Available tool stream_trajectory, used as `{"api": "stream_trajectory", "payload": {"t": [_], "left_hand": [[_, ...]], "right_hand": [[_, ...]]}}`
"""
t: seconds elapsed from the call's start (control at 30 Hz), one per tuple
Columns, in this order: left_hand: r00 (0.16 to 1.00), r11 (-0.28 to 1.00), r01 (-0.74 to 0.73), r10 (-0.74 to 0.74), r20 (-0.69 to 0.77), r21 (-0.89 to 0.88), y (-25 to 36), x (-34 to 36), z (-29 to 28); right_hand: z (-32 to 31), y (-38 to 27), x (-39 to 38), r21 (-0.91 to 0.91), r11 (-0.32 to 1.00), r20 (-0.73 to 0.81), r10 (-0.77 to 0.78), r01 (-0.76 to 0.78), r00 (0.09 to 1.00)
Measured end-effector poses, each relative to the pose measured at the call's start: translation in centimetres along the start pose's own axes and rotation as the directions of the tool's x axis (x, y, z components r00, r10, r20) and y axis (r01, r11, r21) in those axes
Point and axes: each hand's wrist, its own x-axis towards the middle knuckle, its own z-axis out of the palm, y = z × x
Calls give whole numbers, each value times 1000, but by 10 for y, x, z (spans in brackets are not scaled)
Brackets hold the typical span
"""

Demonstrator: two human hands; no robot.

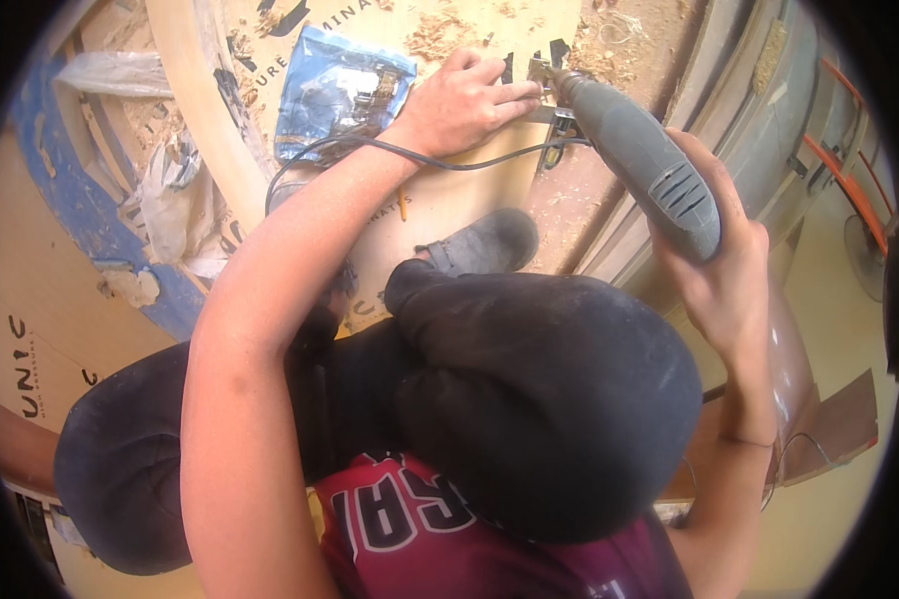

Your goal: The person sits on the floor and uses a power drill to create holes in a piece of plywood. They measure and mark the wood with a square and pencil, then drill at the marked spots. The person also handles plastic bags containing hardware and a small metal bracket.

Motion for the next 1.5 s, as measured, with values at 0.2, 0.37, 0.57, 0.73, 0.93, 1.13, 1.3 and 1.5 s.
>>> {"api": "stream_trajectory", "payload": {"t": [0.2,0.37,0.57,0.73,0.93,1.13,1.3,1.5], "left_hand": [[1000,1000,-1,1,-1,0,0,0,1],[1000,1000,-15,15,-15,10,0,1,0],[1000,999,-25,25,-16,30,0,1,2],[998,998,-33,35,-49,45,-1,1,3],[999,998,-37,38,-31,56,-1,0,4],[999,997,-49,50,-17,56,-4,-2,4],[998,996,-51,54,-41,68,3,3,-1],[999,993,-32,33,-6,112,12,4,-1]], "right_hand": [[0,1,6,-43,998,-8,-48,48,999],[-2,5,12,-60,993,7,-104,104,995],[-2,2,12,-106,989,21,-102,104,995],[-6,7,17,-114,982,20,-148,149,989],[-4,5,18,-126,977,6,-173,173,985],[-5,0,17,-207,951,20,-230,229,973],[-11,-6,18,-166,930,-3,-332,327,943],[-16,34,5,11,958,-115,-284,287,952]]}}
